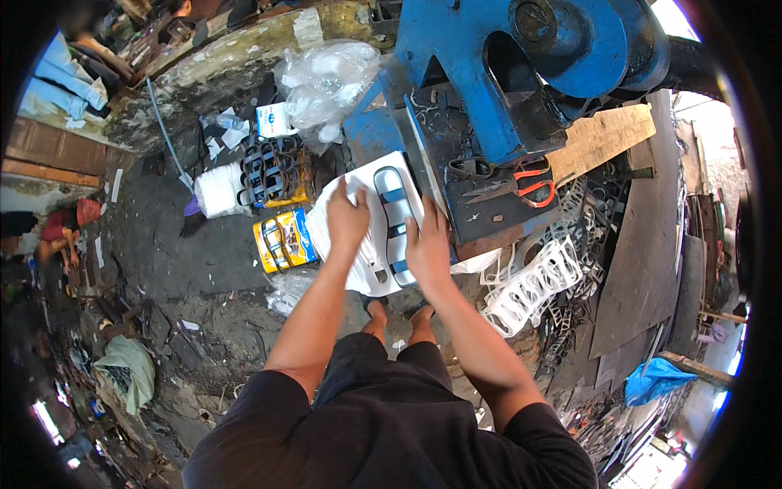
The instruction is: The person repeatedly places white plastic sandal frames onto a blue press machine, activates the press, and removes the assembled sandals. The person then stacks the finished sandals and places them into a plastic bag.
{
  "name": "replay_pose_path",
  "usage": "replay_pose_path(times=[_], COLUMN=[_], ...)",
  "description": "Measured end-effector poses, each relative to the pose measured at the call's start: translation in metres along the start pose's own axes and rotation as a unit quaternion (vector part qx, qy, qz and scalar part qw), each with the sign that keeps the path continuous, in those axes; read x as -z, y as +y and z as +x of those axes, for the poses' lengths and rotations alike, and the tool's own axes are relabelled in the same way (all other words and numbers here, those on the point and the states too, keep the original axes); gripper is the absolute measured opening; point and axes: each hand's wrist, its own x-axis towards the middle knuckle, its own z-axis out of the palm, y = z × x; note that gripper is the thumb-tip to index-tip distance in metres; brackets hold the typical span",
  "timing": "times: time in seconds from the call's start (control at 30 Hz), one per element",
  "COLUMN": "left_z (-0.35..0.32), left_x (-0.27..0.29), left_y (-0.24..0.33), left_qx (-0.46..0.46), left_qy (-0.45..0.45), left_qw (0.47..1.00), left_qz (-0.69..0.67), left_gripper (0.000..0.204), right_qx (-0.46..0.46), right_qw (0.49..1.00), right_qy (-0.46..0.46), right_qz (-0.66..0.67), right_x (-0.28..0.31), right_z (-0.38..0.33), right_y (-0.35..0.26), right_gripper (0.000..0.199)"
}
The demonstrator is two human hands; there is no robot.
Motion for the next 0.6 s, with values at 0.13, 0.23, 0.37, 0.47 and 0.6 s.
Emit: replay_pose_path(times=[0.13,0.23,0.37,0.47,0.6], left_z=[0.057,0.086,0.106,0.117,0.125], left_x=[0.011,0.000,0.003,0.013,0.017], left_y=[0.015,0.008,0.006,0.006,0.011], left_qx=[-0.114,-0.191,-0.206,-0.117,-0.002], left_qy=[-0.147,-0.269,-0.347,-0.408,-0.457], left_qw=[0.979,0.944,0.913,0.906,0.887], left_qz=[-0.086,0.003,0.055,-0.013,-0.063], left_gripper=[0.038,0.036,0.036,0.038,0.042], right_qx=[-0.054,0.003,-0.013,-0.009,-0.009], right_qw=[0.997,0.995,0.988,0.985,0.987], right_qy=[-0.045,-0.086,-0.123,-0.139,-0.135], right_qz=[0.032,-0.060,-0.094,-0.102,-0.086], right_x=[0.030,0.027,0.027,0.031,0.033], right_z=[-0.089,-0.094,-0.084,-0.080,-0.077], right_y=[0.007,0.025,0.033,0.036,0.036], right_gripper=[0.081,0.103,0.102,0.099,0.095])
